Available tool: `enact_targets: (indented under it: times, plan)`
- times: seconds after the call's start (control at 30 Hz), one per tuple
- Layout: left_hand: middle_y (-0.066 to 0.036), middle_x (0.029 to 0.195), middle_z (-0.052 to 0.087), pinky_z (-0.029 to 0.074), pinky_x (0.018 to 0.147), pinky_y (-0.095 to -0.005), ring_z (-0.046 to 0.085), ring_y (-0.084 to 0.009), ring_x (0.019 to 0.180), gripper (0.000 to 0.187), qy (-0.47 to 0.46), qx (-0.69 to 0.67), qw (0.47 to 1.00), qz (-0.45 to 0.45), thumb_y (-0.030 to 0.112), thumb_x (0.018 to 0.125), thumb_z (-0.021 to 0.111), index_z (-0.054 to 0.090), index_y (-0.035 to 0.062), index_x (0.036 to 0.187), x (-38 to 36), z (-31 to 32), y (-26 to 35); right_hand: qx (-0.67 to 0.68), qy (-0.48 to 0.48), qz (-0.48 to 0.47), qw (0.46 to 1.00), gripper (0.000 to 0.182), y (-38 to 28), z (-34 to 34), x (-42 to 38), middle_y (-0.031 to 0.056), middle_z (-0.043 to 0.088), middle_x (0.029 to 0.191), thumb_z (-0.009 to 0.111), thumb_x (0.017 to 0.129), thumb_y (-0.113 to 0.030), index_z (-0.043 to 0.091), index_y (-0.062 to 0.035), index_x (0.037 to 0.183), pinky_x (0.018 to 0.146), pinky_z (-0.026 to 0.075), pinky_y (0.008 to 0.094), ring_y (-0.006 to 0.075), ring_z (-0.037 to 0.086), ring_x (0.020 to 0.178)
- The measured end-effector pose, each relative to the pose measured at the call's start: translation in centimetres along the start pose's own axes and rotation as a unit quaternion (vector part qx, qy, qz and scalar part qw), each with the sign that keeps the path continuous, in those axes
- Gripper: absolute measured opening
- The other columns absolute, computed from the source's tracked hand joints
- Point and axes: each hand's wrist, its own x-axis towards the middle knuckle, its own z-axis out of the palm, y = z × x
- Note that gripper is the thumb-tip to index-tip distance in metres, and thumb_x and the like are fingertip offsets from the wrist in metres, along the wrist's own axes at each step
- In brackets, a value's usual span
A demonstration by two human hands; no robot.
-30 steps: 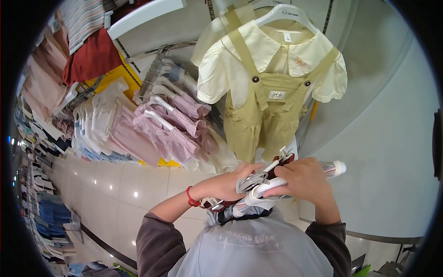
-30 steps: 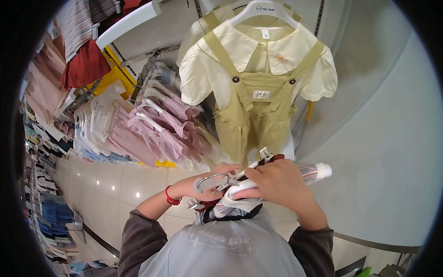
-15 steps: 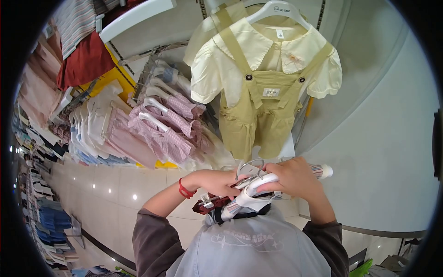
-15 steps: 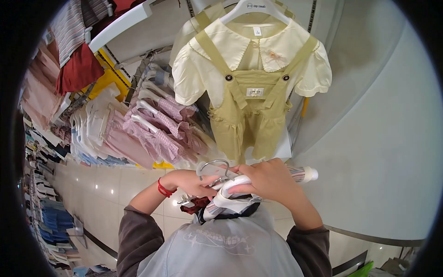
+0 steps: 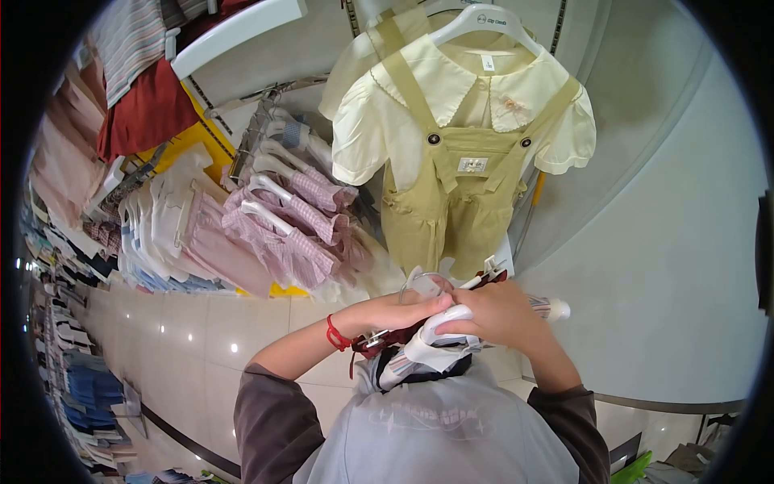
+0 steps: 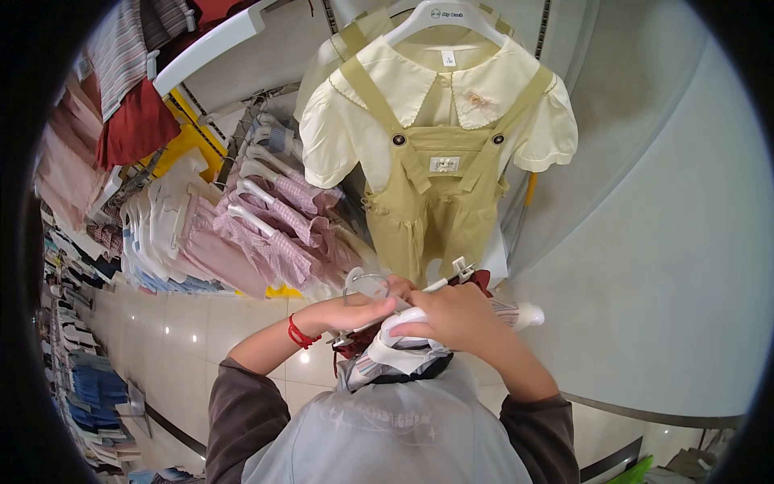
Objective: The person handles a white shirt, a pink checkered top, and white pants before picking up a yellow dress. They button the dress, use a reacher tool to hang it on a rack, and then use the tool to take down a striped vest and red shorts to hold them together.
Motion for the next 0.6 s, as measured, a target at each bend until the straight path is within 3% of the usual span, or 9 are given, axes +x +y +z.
enact_targets:
  times: [0.03, 0.13, 0.2, 0.3, 0.4, 0.5, 0.6]
  plan:
    - [-0.009, 0.101, 0.045, 0.033, 0.088, -0.0293, 0.043, -0.0185, 0.099, 0.059, 0.007, -0.024, 0.999, -0.043, 0.053, 0.089, 0.03, 0.043, -0.0006, 0.11, -0.1, 0.3, 0.0, 0.004, -0.002, -0.012, 1.0, 0.048, 0.0, 0.2, 0.0, 0.0082, 0.058, 0.058, 0.055, 0.072, -0.056, 0.06, -0.0095, 0.083, 0.047, 0.043, 0.0341, 0.0239, 0.059, 0.053]
    - [-0.006, 0.098, 0.046, 0.033, 0.087, -0.0273, 0.043, -0.0163, 0.095, 0.055, 0.043, 0.004, 0.994, -0.097, 0.051, 0.091, 0.027, 0.042, 0.0015, 0.109, -0.1, 0.0, 0.0, 0.007, 0.023, 0.004, 1.0, 0.048, 0.2, 0.0, 0.2, 0.0092, 0.057, 0.056, 0.055, 0.071, -0.056, 0.06, -0.0086, 0.077, 0.047, 0.043, 0.0349, 0.0251, 0.058, 0.052]
    - [-0.004, 0.095, 0.045, 0.033, 0.087, -0.0258, 0.043, -0.0142, 0.093, 0.051, 0.089, -0.046, 0.988, -0.119, 0.048, 0.092, 0.025, 0.043, 0.0031, 0.106, 0.0, -0.1, 0.4, 0.005, 0.004, 0.037, 0.999, 0.049, 0.8, -0.1, 0.3, 0.0097, 0.056, 0.054, 0.055, 0.071, -0.057, 0.059, -0.0085, 0.072, 0.047, 0.042, 0.0352, 0.026, 0.057, 0.051]
    - [-0.004, 0.073, 0.033, 0.035, 0.072, -0.0289, 0.033, -0.0174, 0.069, 0.055, 0.151, 0.037, 0.988, -0.011, 0.053, 0.091, 0.019, 0.039, 0.0031, 0.08, 0.3, 0.0, 2.3, 0.017, 0.009, 0.035, 0.999, 0.047, 1.3, 0.6, 0.5, 0.0104, 0.055, 0.054, 0.059, 0.07, -0.055, 0.056, -0.008, 0.065, 0.047, 0.041, 0.0366, 0.0278, 0.056, 0.051]
    - [-0.006, 0.079, 0.036, 0.034, 0.073, -0.0299, 0.035, -0.0184, 0.074, 0.052, 0.142, -0.038, 0.987, -0.066, 0.049, 0.092, 0.019, 0.039, 0.0021, 0.084, 0.2, -0.1, 2.0, 0.024, 0.003, 0.034, 0.999, 0.046, 1.4, 1.1, 0.5, 0.0106, 0.055, 0.054, 0.059, 0.069, -0.054, 0.054, -0.0079, 0.064, 0.048, 0.04, 0.0374, 0.0286, 0.055, 0.052]
    - [-0.002, 0.078, 0.034, 0.032, 0.068, -0.026, 0.034, -0.0134, 0.072, 0.042, 0.178, 0.095, 0.977, -0.063, 0.045, 0.093, 0.023, 0.037, 0.0063, 0.085, -0.1, -0.9, 0.0, 0.027, -0.015, 0.058, 0.998, 0.046, 1.7, 0.8, 0.7, 0.0115, 0.055, 0.056, 0.058, 0.07, -0.054, 0.055, -0.0082, 0.065, 0.051, 0.04, 0.0385, 0.0295, 0.054, 0.053]
    - [-0.003, 0.078, 0.033, 0.032, 0.069, -0.0252, 0.033, -0.0145, 0.071, 0.04, 0.201, 0.077, 0.976, -0.028, 0.042, 0.094, 0.023, 0.036, 0.0056, 0.083, -0.5, -1.5, -0.2, 0.037, -0.018, 0.066, 0.997, 0.047, 2.7, 1.4, 0.9, 0.012, 0.056, 0.057, 0.057, 0.07, -0.056, 0.057, -0.0085, 0.066, 0.052, 0.041, 0.0385, 0.0298, 0.055, 0.055]
